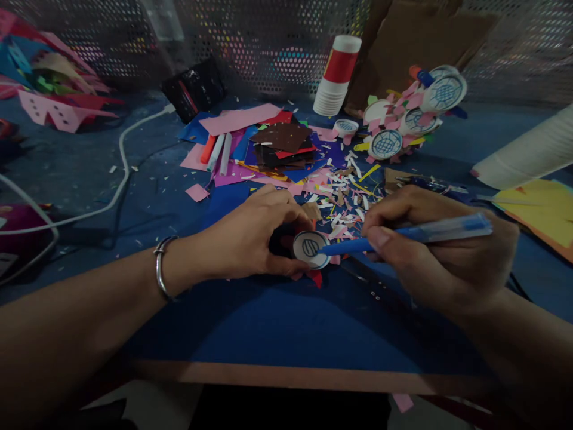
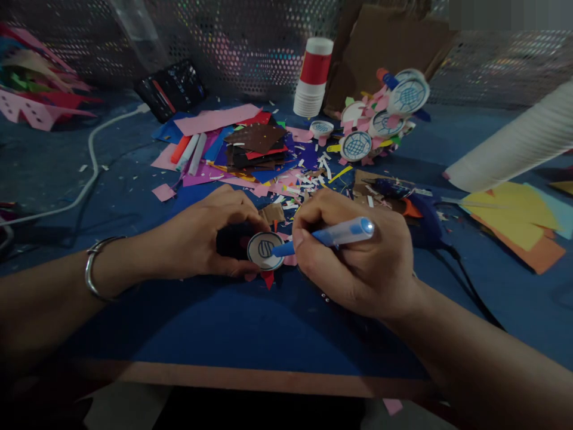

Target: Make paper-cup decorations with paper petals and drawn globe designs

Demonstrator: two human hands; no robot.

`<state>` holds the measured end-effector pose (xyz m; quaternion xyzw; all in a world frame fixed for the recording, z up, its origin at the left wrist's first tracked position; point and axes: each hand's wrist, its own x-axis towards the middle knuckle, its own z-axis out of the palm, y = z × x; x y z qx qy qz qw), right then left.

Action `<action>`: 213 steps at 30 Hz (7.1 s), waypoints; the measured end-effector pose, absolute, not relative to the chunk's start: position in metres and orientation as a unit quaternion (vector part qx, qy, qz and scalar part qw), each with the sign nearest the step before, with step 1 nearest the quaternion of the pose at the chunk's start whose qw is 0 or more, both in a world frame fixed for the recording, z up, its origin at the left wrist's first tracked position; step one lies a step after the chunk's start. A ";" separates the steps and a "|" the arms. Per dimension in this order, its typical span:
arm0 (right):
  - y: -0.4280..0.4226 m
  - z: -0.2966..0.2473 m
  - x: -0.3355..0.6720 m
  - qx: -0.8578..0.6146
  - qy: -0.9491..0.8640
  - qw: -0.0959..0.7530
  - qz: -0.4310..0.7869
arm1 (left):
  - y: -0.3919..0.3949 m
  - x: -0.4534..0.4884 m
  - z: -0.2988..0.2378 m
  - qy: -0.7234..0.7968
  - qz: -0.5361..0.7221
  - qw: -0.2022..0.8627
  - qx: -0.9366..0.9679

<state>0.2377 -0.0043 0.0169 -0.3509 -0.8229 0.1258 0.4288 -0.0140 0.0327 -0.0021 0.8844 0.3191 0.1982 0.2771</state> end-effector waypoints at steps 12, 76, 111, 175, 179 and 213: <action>-0.001 0.017 0.234 -0.316 -0.819 0.462 0.129 | 0.034 -0.015 -0.003 0.312 0.201 0.281 0.885; 0.002 0.014 0.238 -0.320 -0.834 0.440 0.095 | 0.034 -0.015 -0.005 0.310 0.206 0.263 0.890; 0.004 0.016 0.238 -0.328 -0.823 0.452 0.098 | 0.033 -0.015 -0.004 0.313 0.204 0.268 0.888; 0.005 0.013 0.238 -0.303 -0.842 0.445 0.027 | 0.036 -0.015 -0.002 0.315 0.187 0.286 0.886; 0.003 0.013 0.241 -0.325 -0.840 0.434 0.005 | 0.036 -0.015 -0.003 0.312 0.188 0.282 0.888; -0.001 0.018 0.232 -0.309 -0.830 0.451 0.113 | 0.035 -0.013 0.003 0.320 0.170 0.281 0.889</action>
